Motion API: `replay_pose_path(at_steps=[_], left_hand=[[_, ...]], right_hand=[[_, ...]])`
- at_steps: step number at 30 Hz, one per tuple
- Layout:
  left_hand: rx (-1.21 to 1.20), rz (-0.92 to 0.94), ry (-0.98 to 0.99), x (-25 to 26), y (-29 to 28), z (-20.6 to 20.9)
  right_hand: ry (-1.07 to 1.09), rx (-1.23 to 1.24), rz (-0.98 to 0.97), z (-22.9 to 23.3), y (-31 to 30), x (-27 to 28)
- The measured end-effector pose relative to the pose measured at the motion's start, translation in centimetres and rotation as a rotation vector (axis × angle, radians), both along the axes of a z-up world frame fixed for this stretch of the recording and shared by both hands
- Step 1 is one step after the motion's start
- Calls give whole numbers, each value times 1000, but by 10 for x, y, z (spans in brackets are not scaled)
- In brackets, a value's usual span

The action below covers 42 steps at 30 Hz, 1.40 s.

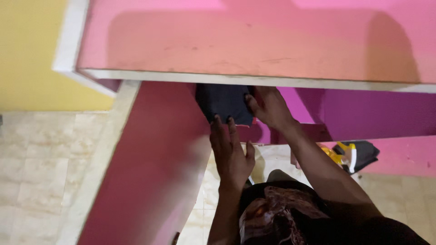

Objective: The person wipes a pink closet shelf with a cloth while holding a spray bottle, then places several folded garments onto the shelf. The person handles a blue garment, a black and red garment, a black garment, a pink garment, and a red garment, placing each one on the shelf.

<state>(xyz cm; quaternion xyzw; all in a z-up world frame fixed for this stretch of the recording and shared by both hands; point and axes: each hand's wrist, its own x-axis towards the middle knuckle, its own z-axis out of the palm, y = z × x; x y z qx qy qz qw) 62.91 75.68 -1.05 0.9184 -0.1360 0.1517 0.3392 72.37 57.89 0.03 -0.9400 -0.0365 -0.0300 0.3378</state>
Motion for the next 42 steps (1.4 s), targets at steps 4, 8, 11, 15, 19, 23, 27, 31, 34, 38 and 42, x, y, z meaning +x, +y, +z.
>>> replay_pose_path(at_steps=[4, 8, 11, 15, 19, 23, 27, 31, 34, 38, 42], left_hand=[[-19, -25, 15, -13, 0, 6], [-16, -67, 97, -32, -7, 11], [-25, -123, 131, -50, -18, 17], [8, -213, 159, -74, -43, 24], [-5, -364, 101, -104, -75, 31], [-4, -527, 95, -144, -105, 39], [42, -676, 130, -182, -137, 43], [46, -843, 136, -217, -174, 38], [64, -981, 147, -244, -203, 36], [89, -1171, 119, -276, -243, 32], [125, -1367, 97, -309, -289, 33]], right_hand=[[-111, 97, 17, 10, -5, -44], [-195, 112, 50, 10, -17, -88], [-140, 75, 7, 8, -28, -126], [-53, 83, -83, 5, -49, -187], [-83, 102, -196, 12, -66, -254], [-93, 131, -342, 18, -87, -322], [-60, 136, -546, 16, -110, -384], [-95, 138, -744, 8, -130, -449], [-109, 127, -901, 5, -142, -498], [-131, 140, -1124, 3, -151, -556], [-116, 136, -1344, 6, -158, -605]])
